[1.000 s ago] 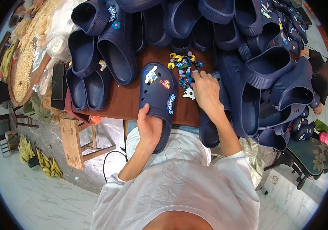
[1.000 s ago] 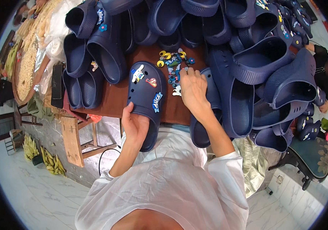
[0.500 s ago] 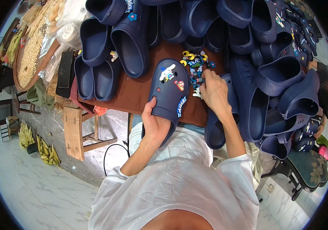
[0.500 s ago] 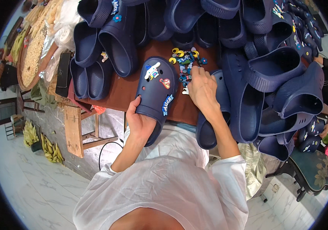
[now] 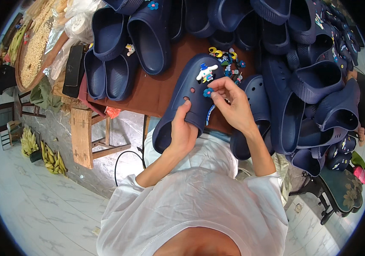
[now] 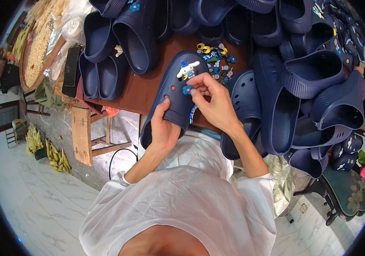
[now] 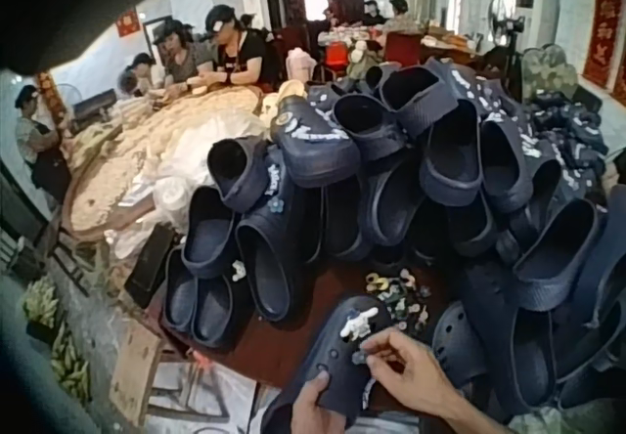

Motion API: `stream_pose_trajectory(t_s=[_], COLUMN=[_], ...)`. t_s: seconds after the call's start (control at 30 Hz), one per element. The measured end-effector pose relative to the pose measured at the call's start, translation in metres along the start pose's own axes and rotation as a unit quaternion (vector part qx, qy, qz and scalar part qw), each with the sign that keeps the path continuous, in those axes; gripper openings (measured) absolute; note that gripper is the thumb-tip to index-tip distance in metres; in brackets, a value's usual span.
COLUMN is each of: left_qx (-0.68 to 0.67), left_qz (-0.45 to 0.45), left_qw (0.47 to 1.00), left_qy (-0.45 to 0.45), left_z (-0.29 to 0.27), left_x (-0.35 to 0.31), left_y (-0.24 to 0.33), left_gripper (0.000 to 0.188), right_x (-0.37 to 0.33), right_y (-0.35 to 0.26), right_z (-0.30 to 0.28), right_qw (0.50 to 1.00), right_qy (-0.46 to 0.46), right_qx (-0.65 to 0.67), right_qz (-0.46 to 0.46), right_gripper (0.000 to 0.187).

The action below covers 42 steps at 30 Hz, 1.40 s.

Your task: The recorder is attaching decorative charms to the holes of blue clog-style shoes.

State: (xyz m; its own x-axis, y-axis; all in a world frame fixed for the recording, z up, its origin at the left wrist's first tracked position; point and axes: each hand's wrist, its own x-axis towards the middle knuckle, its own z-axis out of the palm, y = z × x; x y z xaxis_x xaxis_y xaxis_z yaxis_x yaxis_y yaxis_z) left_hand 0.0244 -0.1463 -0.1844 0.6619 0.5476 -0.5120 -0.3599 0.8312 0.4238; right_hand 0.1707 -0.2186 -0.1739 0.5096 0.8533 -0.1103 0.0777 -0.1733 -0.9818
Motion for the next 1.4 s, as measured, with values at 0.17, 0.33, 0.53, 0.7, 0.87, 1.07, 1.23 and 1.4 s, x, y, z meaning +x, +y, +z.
stream_pose_trajectory(t_s=[0.17, 0.33, 0.53, 0.7, 0.87, 1.07, 1.23, 1.4], left_qx=[0.043, 0.079, 0.116, 0.167, 0.169, 0.285, 0.329, 0.282], left_qz=[0.013, 0.045, 0.099, 0.113, 0.117, 0.161, 0.153, 0.145], left_qw=[0.999, 0.996, 0.988, 0.979, 0.979, 0.945, 0.932, 0.949], left_qy=[-0.019, 0.001, 0.014, 0.027, 0.011, 0.016, 0.022, 0.008], left_z=[-0.004, -0.006, -0.008, -0.009, -0.016, -0.015, -0.013, -0.01], left_x=[-0.002, -0.006, -0.01, -0.01, -0.009, -0.018, -0.032, -0.034], left_y=[-0.01, -0.017, -0.023, -0.025, -0.026, -0.03, -0.028, -0.019], left_gripper=[0.047, 0.044, 0.037, 0.03, 0.034, 0.038, 0.04, 0.041], right_x=[-0.001, -0.002, -0.008, -0.013, -0.017, -0.009, -0.006, -0.016], right_y=[-0.001, 0.001, -0.002, -0.008, -0.009, -0.001, 0.002, 0.001], right_z=[0.009, 0.01, 0.009, 0.016, 0.017, 0.008, 0.007, 0.027], right_qw=[0.998, 0.998, 0.998, 0.992, 0.992, 0.995, 0.995, 0.997], right_qy=[0.006, 0.019, 0.032, 0.086, 0.09, 0.031, 0.01, 0.052], right_qx=[0.058, 0.058, 0.047, -0.055, -0.057, 0.076, 0.08, 0.064], right_qz=[0.009, 0.014, 0.021, -0.068, -0.074, 0.049, 0.056, 0.012], right_gripper=[0.018, 0.019, 0.016, 0.013, 0.013, 0.015, 0.017, 0.016])
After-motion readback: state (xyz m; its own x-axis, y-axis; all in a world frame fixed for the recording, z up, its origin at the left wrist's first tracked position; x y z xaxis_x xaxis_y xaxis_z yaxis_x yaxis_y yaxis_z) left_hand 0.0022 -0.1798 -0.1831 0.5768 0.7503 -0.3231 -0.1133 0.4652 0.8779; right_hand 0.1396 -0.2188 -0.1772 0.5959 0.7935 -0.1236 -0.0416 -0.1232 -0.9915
